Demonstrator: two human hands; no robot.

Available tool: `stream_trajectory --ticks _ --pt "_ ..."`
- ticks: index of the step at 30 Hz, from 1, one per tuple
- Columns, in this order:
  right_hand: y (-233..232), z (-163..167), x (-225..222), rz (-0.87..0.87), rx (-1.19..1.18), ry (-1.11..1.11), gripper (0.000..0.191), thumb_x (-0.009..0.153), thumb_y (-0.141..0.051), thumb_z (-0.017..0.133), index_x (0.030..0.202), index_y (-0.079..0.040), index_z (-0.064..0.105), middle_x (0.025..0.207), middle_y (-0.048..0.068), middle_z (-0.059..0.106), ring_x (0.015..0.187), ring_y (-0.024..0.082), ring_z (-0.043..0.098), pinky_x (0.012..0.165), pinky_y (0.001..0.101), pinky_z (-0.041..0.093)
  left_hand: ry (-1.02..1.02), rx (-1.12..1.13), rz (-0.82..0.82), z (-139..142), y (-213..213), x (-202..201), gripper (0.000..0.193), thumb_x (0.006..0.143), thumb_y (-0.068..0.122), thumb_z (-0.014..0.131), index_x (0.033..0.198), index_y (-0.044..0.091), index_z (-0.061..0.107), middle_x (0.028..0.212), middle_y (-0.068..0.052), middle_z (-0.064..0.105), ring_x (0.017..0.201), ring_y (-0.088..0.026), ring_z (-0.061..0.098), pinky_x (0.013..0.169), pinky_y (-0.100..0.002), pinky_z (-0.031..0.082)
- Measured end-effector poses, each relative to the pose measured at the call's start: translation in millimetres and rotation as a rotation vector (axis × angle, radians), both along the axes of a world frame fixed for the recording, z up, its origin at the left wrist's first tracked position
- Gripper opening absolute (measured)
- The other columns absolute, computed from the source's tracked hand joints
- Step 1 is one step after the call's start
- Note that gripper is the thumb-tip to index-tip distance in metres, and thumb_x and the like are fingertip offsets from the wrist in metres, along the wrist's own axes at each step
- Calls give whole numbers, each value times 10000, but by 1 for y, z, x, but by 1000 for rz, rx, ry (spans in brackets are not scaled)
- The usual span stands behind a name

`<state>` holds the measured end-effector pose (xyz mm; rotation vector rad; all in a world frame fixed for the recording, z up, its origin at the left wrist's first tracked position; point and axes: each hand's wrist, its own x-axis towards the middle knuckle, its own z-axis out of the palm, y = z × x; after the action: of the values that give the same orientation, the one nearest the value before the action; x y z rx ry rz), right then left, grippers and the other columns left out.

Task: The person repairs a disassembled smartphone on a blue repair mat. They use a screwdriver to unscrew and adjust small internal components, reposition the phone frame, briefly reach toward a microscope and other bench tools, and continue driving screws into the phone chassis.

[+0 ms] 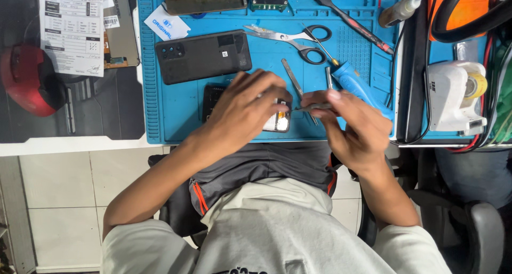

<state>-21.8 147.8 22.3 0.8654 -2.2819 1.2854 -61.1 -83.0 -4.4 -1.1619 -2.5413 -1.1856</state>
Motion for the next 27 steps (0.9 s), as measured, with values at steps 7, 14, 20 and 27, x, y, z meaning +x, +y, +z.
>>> stream_trajectory --ticks 7,14,20,27 --pt "2 -17 0 62 27 -106 641 892 262 655 1451 -14 504 1108 205 727 1008 296 771 820 306 653 -48 -146 49 -1 -29 -4 302 928 261 783 1114 52 669 1156 -58 585 1095 -248 582 916 -436 435" --pt "-2 -25 -1 59 56 -85 629 894 262 665 1442 -13 522 1101 186 725 1033 295 768 886 349 655 -108 -296 -77 -4 -40 0 730 759 399 821 1321 -8 596 1370 -91 550 1271 -278 493 1008 -458 394" --pt "-5 -18 -4 77 76 -61 555 880 169 798 1366 0 589 1011 145 734 809 220 716 744 308 585 -105 -335 -63 -10 -40 1 826 746 402 835 1397 -10 539 1387 -112 542 1270 -291 492 1035 -469 389" --pt "-5 -3 -6 -50 156 0 399 773 116 783 1136 -33 707 960 205 693 1041 391 635 887 431 574 -73 -292 -42 -21 -40 4 774 804 419 810 1395 -9 553 1382 -117 557 1271 -301 501 1062 -485 407"
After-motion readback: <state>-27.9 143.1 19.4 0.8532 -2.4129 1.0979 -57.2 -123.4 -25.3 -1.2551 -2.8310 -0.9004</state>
